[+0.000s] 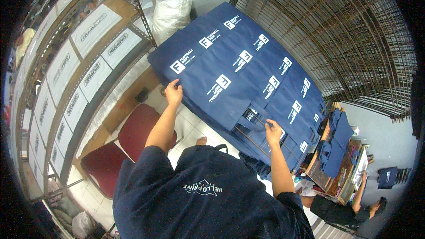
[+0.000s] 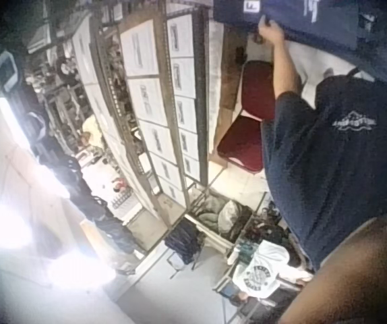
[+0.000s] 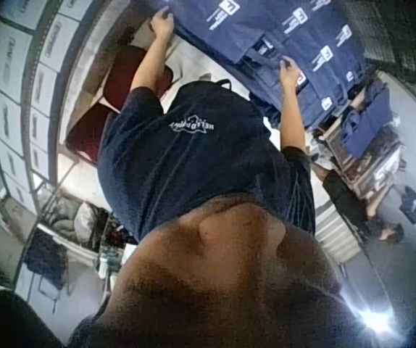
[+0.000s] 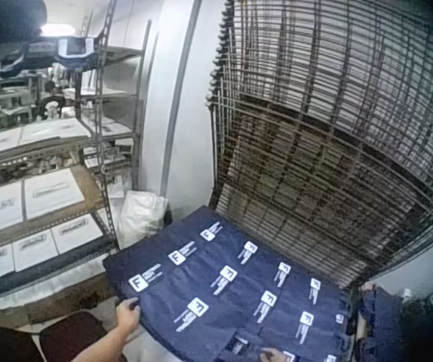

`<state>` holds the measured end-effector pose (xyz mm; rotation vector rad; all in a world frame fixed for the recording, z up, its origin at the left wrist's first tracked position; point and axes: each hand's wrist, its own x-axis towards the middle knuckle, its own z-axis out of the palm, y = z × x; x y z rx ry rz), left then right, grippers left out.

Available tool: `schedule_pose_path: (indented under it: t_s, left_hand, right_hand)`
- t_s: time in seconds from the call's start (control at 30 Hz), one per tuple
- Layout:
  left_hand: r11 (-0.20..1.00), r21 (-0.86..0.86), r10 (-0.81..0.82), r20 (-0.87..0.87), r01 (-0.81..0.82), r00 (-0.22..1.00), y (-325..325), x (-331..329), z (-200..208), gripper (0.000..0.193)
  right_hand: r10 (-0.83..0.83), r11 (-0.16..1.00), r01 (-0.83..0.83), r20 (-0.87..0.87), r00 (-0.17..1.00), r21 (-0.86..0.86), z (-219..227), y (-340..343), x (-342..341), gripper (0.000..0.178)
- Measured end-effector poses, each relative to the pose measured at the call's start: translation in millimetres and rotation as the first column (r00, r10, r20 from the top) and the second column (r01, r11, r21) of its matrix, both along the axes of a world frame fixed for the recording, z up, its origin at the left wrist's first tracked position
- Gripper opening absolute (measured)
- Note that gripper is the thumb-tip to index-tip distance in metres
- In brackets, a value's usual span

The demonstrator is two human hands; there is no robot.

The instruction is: The person repeatedly picks up folded blue tote bags from a table and stacks them into a neat pile. The person aligns each bag carefully before placing it on top of the previous one.

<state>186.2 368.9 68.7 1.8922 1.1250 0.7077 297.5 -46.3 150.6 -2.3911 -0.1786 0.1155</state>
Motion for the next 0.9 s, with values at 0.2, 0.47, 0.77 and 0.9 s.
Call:
schedule_pose_path:
  t_s: [0.2, 0.47, 0.77, 0.9]
  left_hand:
    - [1.000, -0.003, 0.000, 0.086, 0.001, 0.996, 4.2, 1.3, -17.9, 0.029]
    - [0.985, -0.173, 0.026, 0.150, 0.001, 0.988, 10.3, 2.9, -34.5, 0.023]
    - [0.985, -0.175, 0.014, 0.117, 0.006, 0.993, 9.0, 3.4, -25.4, 0.022]
    - [0.987, -0.162, 0.001, 0.124, 0.019, 0.992, 11.4, 4.0, -32.8, 0.023]
  right_hand:
    - [-0.006, 1.000, 0.006, -0.009, 1.000, -0.006, -9.5, -5.6, -1.7, 0.022]
    - [0.026, 1.000, -0.026, 0.050, 0.998, -0.001, -23.9, -12.8, 0.4, 0.024]
    - [-0.027, 0.999, 0.027, -0.011, 1.000, -0.044, -26.2, -11.6, -0.8, 0.024]
    - [-0.029, 1.000, 0.029, 0.043, 0.999, -0.002, -43.5, -17.4, 1.0, 0.022]
